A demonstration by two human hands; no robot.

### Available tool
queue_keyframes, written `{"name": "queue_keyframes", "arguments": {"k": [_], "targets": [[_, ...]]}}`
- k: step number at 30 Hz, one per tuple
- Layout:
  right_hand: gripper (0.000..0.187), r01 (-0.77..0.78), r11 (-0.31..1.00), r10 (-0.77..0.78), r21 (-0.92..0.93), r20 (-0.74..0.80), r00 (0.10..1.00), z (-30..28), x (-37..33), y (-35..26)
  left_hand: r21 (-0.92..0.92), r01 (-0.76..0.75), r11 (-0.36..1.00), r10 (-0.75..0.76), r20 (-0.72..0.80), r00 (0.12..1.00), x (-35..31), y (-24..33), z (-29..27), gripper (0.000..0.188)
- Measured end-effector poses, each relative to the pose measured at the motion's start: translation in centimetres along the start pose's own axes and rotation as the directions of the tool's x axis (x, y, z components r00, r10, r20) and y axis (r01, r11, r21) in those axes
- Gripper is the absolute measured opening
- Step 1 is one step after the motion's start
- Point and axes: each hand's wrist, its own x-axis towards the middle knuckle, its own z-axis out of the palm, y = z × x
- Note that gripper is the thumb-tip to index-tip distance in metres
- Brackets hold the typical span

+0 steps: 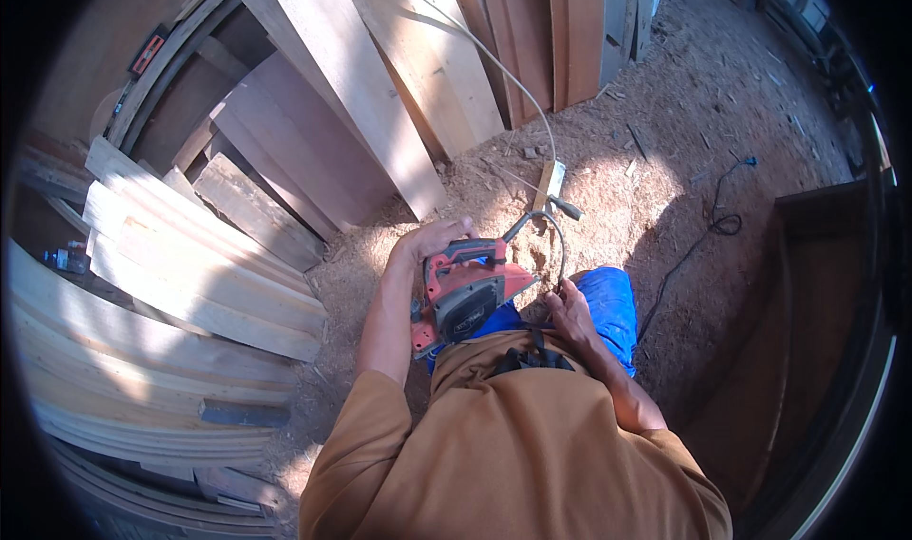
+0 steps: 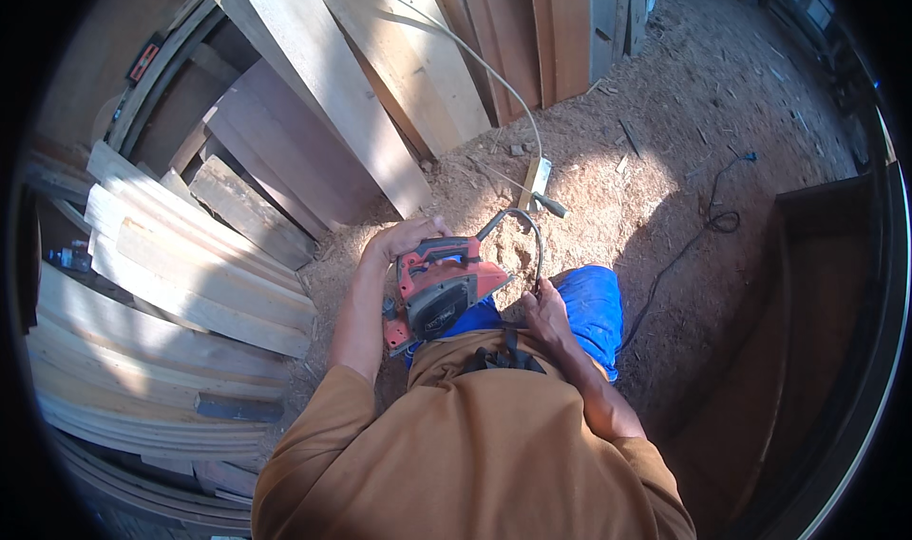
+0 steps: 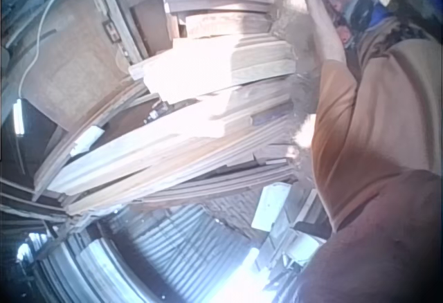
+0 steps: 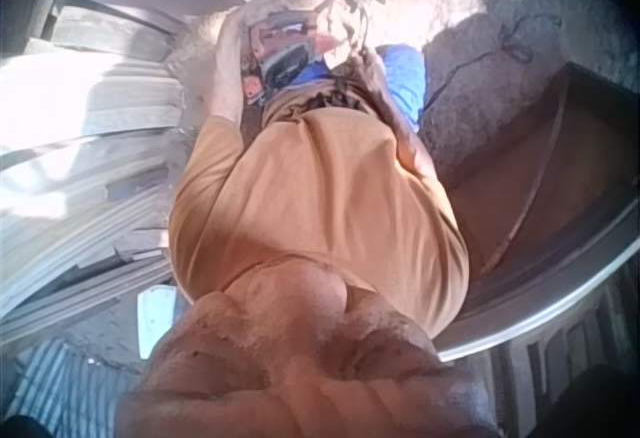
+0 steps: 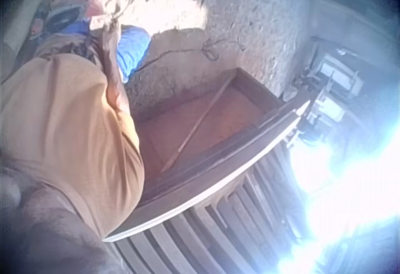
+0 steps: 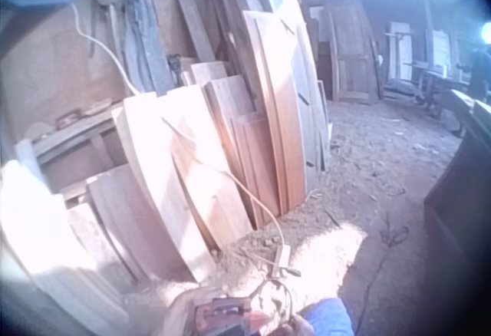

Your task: The person, while sitting on the floor, uses a screwdriver to disassemble or repair a handheld power sander, handling the tool, its casing, and various screws by hand.

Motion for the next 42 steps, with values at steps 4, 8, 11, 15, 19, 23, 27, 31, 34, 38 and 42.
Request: {"name": "queue_keyframes", "arguments": {"k": [4, 8, 11, 15, 19, 23, 27, 31, 34, 38, 42], "targets": [[0.028, -0.027, 1.000, 0.027, -0.009, -0.017, 0.999, -0.3, -0.2, -1.2, 0.034, 0.069, 0.997, -0.071, 0.055, 0.996, -0.1, 0.6, -0.5, 0.063], [0.029, -0.084, 0.995, 0.083, 0.049, 0.009, 0.996, -0.5, -0.5, -2.4, -0.016, 0.049, 0.999, -0.047, 0.066, 0.997, 0.2, 0.0, -0.6, 0.062], [0.029, -0.028, 0.999, 0.028, 0.036, -0.020, 0.999, -0.3, -0.4, -2.3, -0.039, 0.050, 0.998, -0.048, 0.064, 0.997, 0.1, -0.1, -0.6, 0.062], [0.028, -0.055, 0.994, 0.054, 0.097, 0.022, 0.998, 0.1, 0.1, 0.2, -0.055, 0.019, 0.998, -0.019, -0.001, 1.000, 0.2, -0.3, -0.1, 0.059], [0.026, -0.061, 0.992, 0.056, 0.110, 0.053, 0.997, 0.1, 0.3, 1.2, -0.064, 0.019, 0.998, -0.018, 0.017, 1.000, -0.1, 0.5, 0.1, 0.056], [0.036, -0.095, 0.995, 0.095, 0.012, 0.003, 0.995, -0.1, 0.1, 0.2, -0.020, 0.006, 1.000, -0.006, 0.012, 1.000, -0.7, 1.3, 0.3, 0.053], [0.034, -0.114, 0.992, 0.113, 0.047, 0.022, 0.993, -0.5, -0.2, -1.1, -0.007, 0.011, 1.000, -0.011, 0.016, 1.000, -0.7, 1.5, 0.3, 0.051], [0.031, -0.108, 0.994, 0.107, 0.014, 0.031, 0.994, -0.6, -0.2, -2.0, -0.014, -0.006, 1.000, 0.006, 0.042, 0.999, -0.4, 0.5, -0.2, 0.053], [0.029, -0.120, 0.991, 0.120, 0.053, -0.001, 0.993, -0.4, -0.2, -1.2, -0.028, 0.029, 0.999, -0.028, 0.065, 0.997, -0.2, 0.5, -0.4, 0.053], [0.034, -0.060, 0.992, 0.057, 0.114, 0.027, 0.998, -0.2, 0.0, 1.0, -0.024, 0.038, 0.999, -0.036, 0.069, 0.997, -0.2, 0.8, -0.2, 0.052], [0.036, -0.108, 0.991, 0.103, 0.078, 0.072, 0.992, -0.6, -0.2, -0.9, -0.028, 0.008, 1.000, -0.006, 0.070, 0.998, -0.4, 0.5, -0.2, 0.053]]}}
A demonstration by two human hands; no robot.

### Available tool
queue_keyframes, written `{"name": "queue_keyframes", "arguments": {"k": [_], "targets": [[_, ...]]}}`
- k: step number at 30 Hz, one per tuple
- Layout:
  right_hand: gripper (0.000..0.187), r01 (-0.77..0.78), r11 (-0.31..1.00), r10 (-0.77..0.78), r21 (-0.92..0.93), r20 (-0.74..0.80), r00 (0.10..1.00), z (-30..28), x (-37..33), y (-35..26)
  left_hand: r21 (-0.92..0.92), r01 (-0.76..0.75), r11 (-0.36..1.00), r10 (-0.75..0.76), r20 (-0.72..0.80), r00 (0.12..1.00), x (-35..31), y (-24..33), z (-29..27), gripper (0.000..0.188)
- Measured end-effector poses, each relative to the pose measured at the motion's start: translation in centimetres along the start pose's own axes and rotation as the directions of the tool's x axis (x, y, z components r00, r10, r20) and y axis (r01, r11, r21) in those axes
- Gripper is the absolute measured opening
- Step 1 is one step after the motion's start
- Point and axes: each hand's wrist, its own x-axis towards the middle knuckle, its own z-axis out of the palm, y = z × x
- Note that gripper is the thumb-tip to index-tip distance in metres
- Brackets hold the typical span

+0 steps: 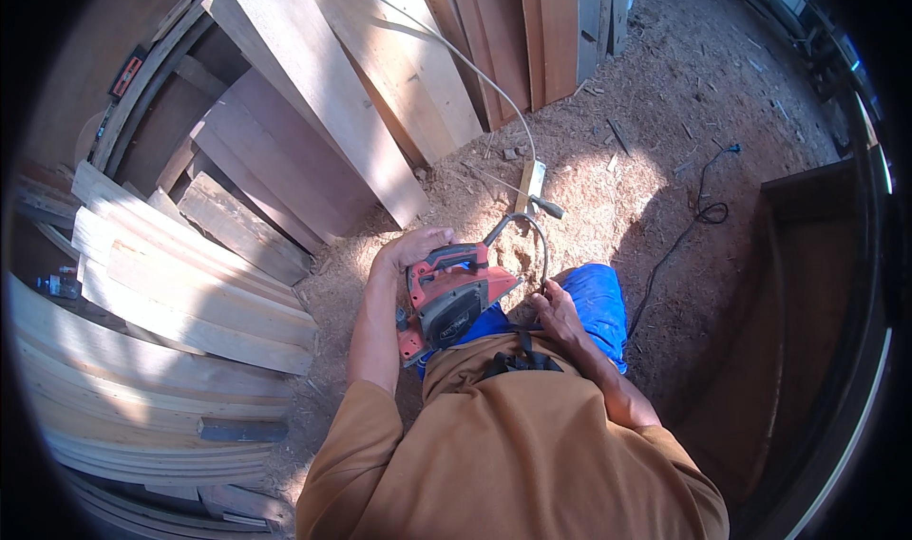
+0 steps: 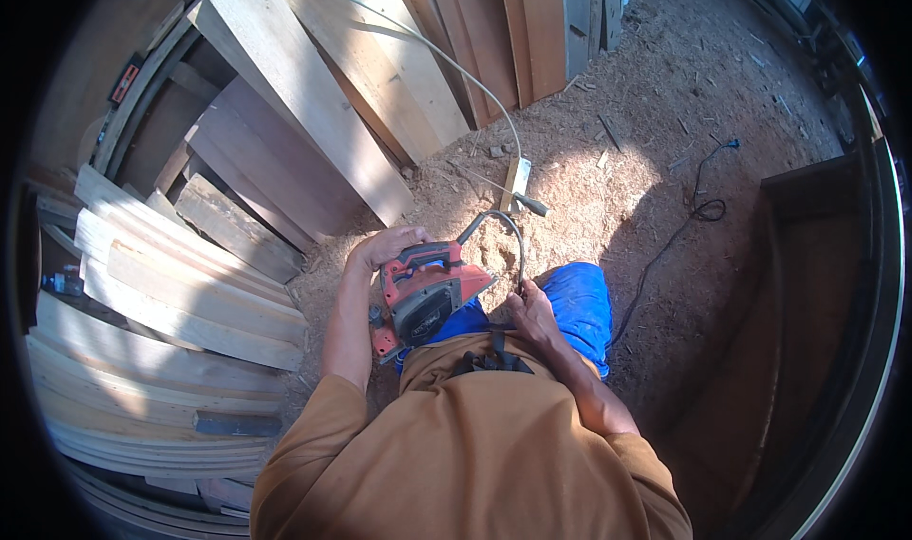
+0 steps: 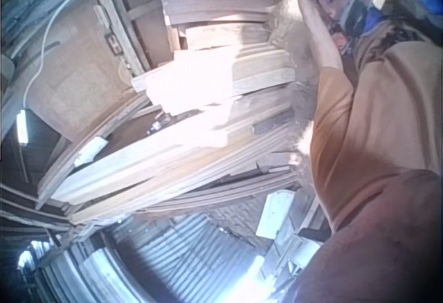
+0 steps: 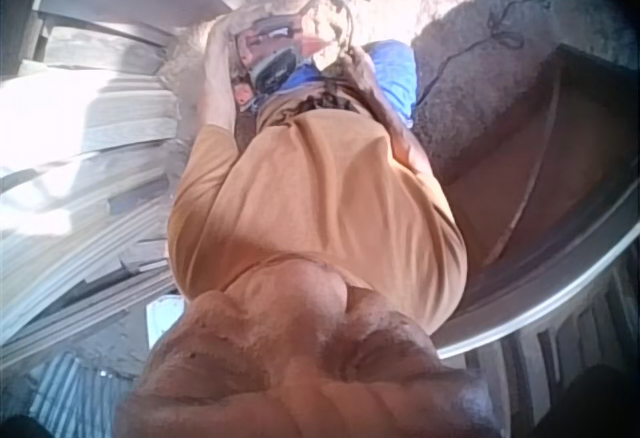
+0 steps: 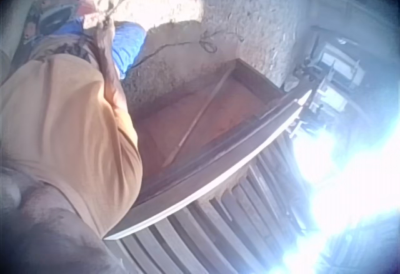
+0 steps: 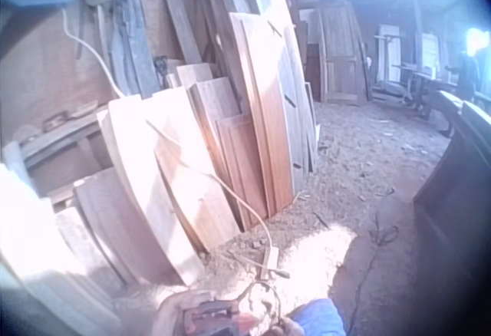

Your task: The person, while sitting on the floor, uses a screwdriver to disassemble or repair a handheld power sander, handling the tool, its casing, and various screws by hand.

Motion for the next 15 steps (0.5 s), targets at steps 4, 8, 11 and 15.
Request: {"name": "queue_keyframes", "arguments": {"k": [4, 8, 11, 15], "targets": [[0.041, 0.001, 0.996, -0.002, -0.088, -0.014, 1.000, 0.0, 0.1, 0.3, 0.001, -0.048, 0.999, 0.048, 0.015, 0.999, 0.2, -0.1, 0.2, 0.050], [0.047, 0.062, 0.998, -0.064, -0.024, -0.066, 0.996, 0.2, 0.4, 1.8, -0.027, -0.004, 1.000, 0.005, 0.039, 0.999, 0.2, 0.5, 0.1, 0.044], [0.051, -0.043, 0.997, 0.043, -0.058, -0.012, 0.999, -0.2, -0.4, -2.2, -0.043, -0.003, 0.999, 0.004, 0.030, 1.000, -0.2, -0.3, -0.2, 0.042], [0.051, 0.030, 0.891, -0.174, -0.453, -0.281, 0.944, 0.2, -0.5, -2.7, -0.040, -0.042, 0.998, 0.043, 0.032, 0.999, 0.3, -0.4, -0.3, 0.040]]}}
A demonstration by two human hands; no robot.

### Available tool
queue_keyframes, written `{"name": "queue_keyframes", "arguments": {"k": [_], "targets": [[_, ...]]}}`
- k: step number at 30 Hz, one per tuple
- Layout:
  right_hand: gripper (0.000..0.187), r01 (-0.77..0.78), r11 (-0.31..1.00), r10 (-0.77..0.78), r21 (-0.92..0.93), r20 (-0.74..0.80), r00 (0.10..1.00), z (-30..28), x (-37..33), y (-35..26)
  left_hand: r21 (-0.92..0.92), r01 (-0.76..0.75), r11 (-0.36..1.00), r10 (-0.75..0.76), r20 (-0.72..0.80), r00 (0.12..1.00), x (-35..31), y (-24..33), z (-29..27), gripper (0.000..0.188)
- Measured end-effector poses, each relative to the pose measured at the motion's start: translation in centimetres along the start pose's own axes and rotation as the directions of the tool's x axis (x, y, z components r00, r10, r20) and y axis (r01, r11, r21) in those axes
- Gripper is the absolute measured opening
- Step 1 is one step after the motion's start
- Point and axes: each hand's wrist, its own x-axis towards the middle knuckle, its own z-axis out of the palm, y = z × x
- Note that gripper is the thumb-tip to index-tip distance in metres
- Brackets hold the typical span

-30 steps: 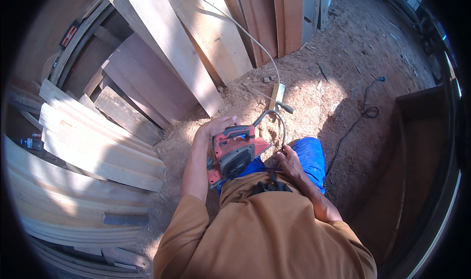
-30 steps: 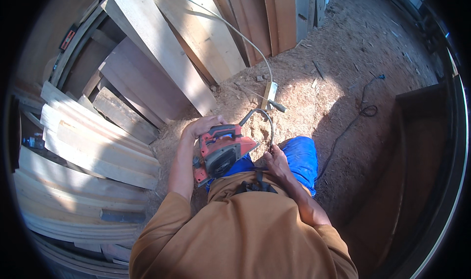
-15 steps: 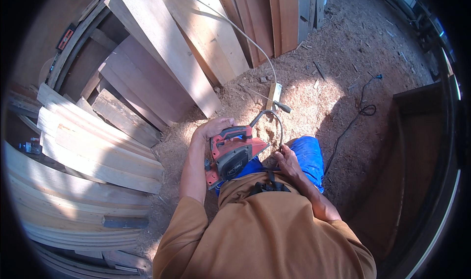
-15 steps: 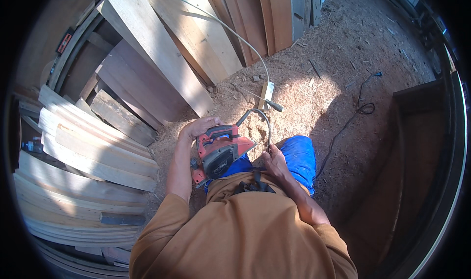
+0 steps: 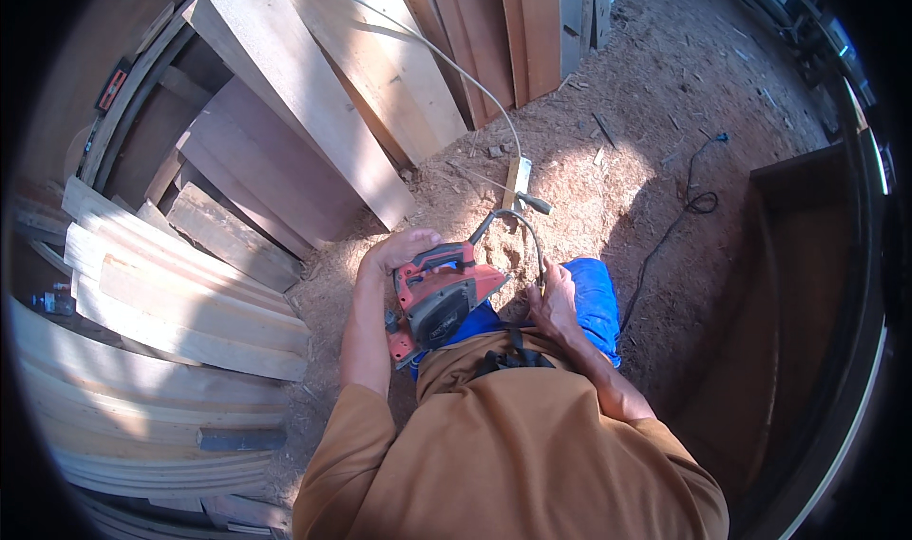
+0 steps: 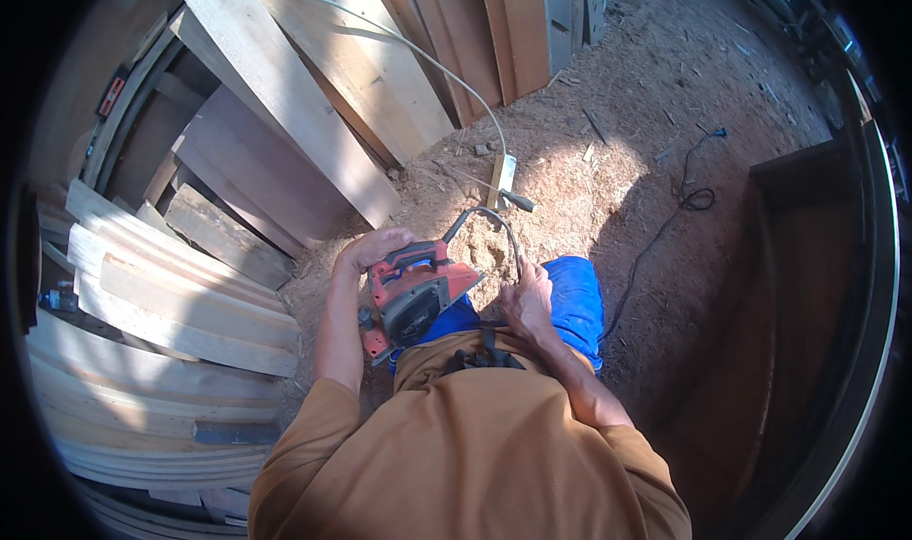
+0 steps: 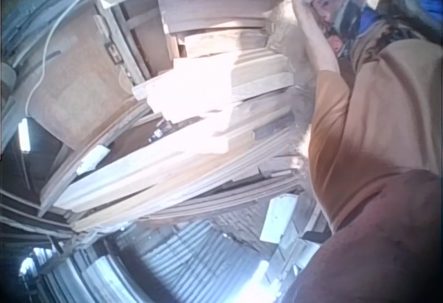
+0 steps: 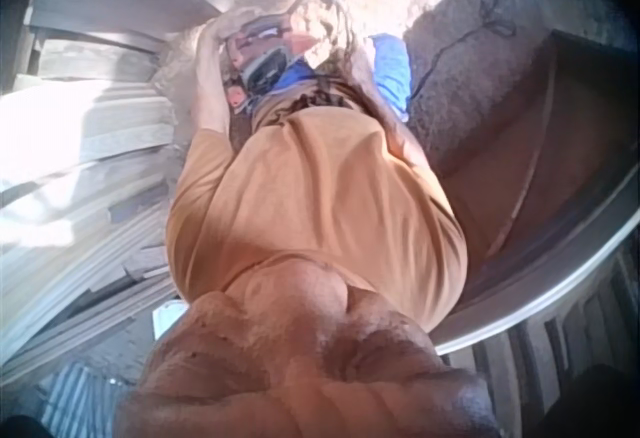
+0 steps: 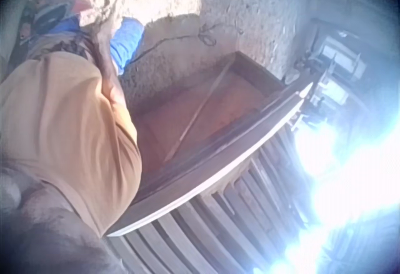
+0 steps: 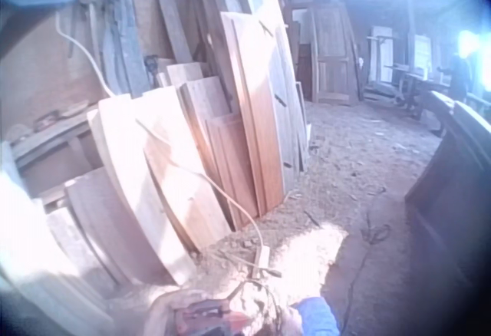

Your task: The person, while sitting on the floor, uses a screwdriver to disassemble or repair a handheld power sander, handling the tool, its casing, and various screws by hand.

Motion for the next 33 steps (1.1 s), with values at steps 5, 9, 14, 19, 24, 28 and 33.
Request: {"name": "queue_keyframes", "arguments": {"k": [5, 9, 14, 19, 24, 28, 33], "targets": [[0.049, 0.286, 0.958, -0.286, 0.027, 0.039, 0.957, -3.2, 2.2, -5.7, -0.039, 0.037, 0.999, -0.037, 0.013, 0.999, -0.3, 1.0, 0.6, 0.041], [0.040, 0.391, 0.919, -0.395, 0.058, 0.158, 0.905, -1.0, 4.2, -7.6, -0.042, 0.073, 0.996, -0.073, -0.002, 0.997, -0.2, 0.6, 0.5, 0.043], [0.027, 0.328, 0.942, -0.334, 0.074, 0.317, 0.888, 1.4, 6.1, -7.8, 0.026, 0.030, 0.999, -0.029, -0.040, 0.999, 0.2, -0.9, -0.1, 0.042], [0.015, 0.379, 0.924, -0.378, 0.059, 0.300, 0.876, 1.5, 8.0, -7.4, -0.016, 0.012, 1.000, -0.013, -0.024, 1.000, 0.1, -0.2, 0.1, 0.039], [0.014, 0.428, 0.903, -0.426, -0.017, 0.074, 0.902, 1.6, 10.9, -7.4, 0.016, 0.054, 0.998, -0.054, -0.010, 0.998, 0.1, 0.4, 0.2, 0.044], [0.021, 0.210, 0.965, -0.234, 0.157, 0.156, 0.960, 1.6, 10.0, -7.6, 0.010, 0.053, 0.999, -0.052, -0.016, 0.998, 0.1, 0.5, 0.3, 0.043], [0.023, 0.077, 0.982, -0.109, 0.171, 0.186, 0.976, 1.3, 8.5, -5.7, -0.042, 0.009, 0.999, -0.009, 0.004, 1.000, 0.1, 0.6, 0.4, 0.037]]}}
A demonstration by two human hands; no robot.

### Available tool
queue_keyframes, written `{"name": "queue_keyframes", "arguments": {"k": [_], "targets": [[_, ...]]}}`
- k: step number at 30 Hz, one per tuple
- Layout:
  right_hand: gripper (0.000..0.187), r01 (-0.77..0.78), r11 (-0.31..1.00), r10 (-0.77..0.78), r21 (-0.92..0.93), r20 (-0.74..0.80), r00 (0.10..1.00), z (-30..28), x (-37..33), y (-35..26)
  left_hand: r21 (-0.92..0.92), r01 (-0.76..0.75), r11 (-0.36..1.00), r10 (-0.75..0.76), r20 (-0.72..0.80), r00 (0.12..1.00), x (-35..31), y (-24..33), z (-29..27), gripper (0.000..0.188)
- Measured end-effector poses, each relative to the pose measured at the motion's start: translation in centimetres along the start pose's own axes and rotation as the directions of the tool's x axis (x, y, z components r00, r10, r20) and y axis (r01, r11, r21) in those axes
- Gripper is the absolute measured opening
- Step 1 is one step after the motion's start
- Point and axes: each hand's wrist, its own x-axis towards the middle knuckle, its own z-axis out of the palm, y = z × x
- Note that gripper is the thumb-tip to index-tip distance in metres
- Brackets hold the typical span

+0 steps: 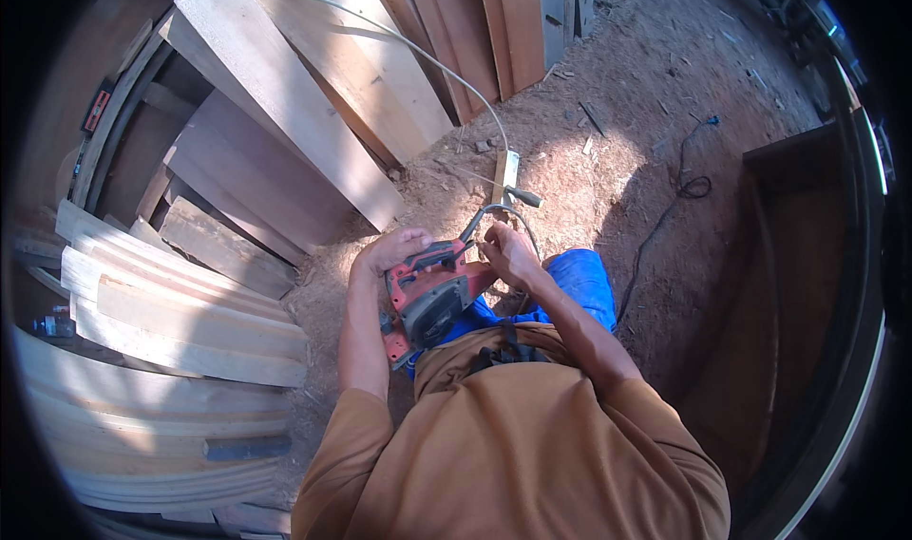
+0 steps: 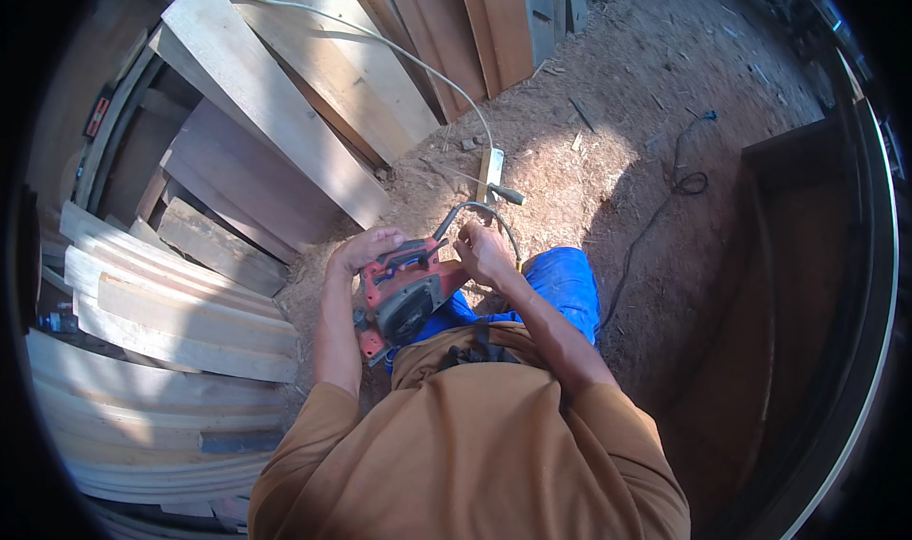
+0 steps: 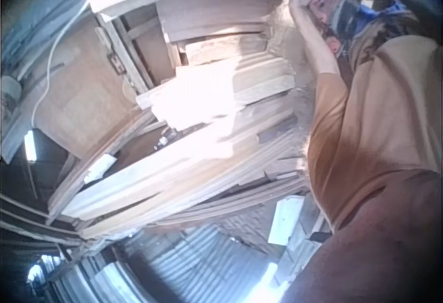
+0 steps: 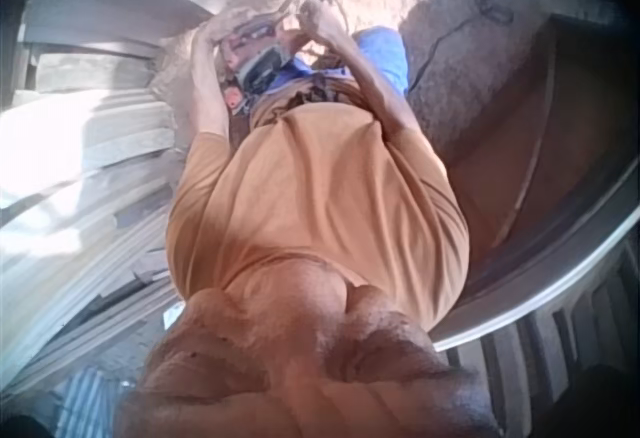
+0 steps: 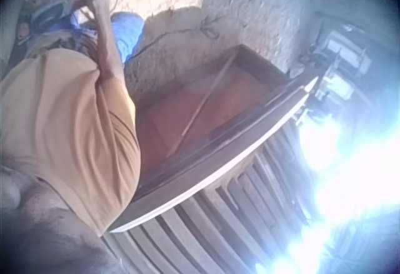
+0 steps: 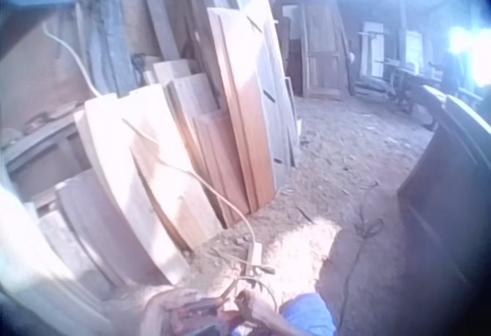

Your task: The person, while sitting on the floor, uses a screwdriver to disassemble or repair a handheld power sander, handling the tool, its casing, and various screws by hand.

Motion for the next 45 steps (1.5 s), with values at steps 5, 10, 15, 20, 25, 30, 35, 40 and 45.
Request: {"name": "queue_keyframes", "arguments": {"k": [5, 10, 15, 20, 25, 30, 35, 40, 45], "targets": [[0.021, -0.056, 0.993, 0.036, 0.102, 0.190, 0.981, -0.3, -1.7, 0.9, -0.036, 0.027, 0.999, -0.028, -0.030, 0.999, -0.1, -0.2, 0.0, 0.035], [0.025, -0.018, 0.993, -0.004, 0.117, 0.186, 0.983, 0.1, -2.2, -0.8, -0.048, 0.008, 0.999, -0.009, -0.020, 1.000, 0.0, 0.3, 0.2, 0.033], [0.033, -0.065, 0.995, 0.078, -0.073, 0.197, 0.977, 0.7, -1.6, -2.2, -0.042, 0.070, 0.997, -0.071, -0.017, 0.997, 0.0, 0.9, 0.5, 0.033], [0.031, -0.046, 0.992, 0.065, -0.114, 0.170, 0.983, 0.9, -1.7, -3.0, -0.004, 0.073, 0.997, -0.073, -0.036, 0.997, 0.4, 0.0, -0.1, 0.042], [0.028, 0.050, 0.990, -0.032, -0.130, 0.132, 0.991, 0.9, -1.9, -3.4, 0.003, 0.060, 0.998, -0.060, -0.024, 0.998, 0.5, -0.4, -0.3, 0.043], [0.028, 0.089, 0.969, -0.058, -0.232, 0.138, 0.989, 0.9, -1.6, -3.7, 0.019, 0.087, 0.996, -0.087, -0.034, 0.996, 0.5, -0.5, -0.4, 0.045], [0.031, -0.028, 0.986, 0.062, -0.164, 0.207, 0.976, 0.8, -1.5, -3.4, -0.008, 0.057, 0.998, -0.057, -0.029, 0.998, 0.1, -0.9, -0.5, 0.046], [0.033, -0.048, 0.989, 0.076, -0.138, 0.213, 0.974, 0.9, -1.4, -3.5, -0.014, 0.009, 1.000, -0.009, -0.041, 0.999, -0.1, -0.7, -0.2, 0.046], [0.035, -0.045, 0.975, 0.091, -0.220, 0.200, 0.976, 1.0, -1.3, -3.6, -0.024, 0.015, 1.000, -0.016, -0.036, 0.999, 0.0, -0.8, 0.0, 0.037]]}}
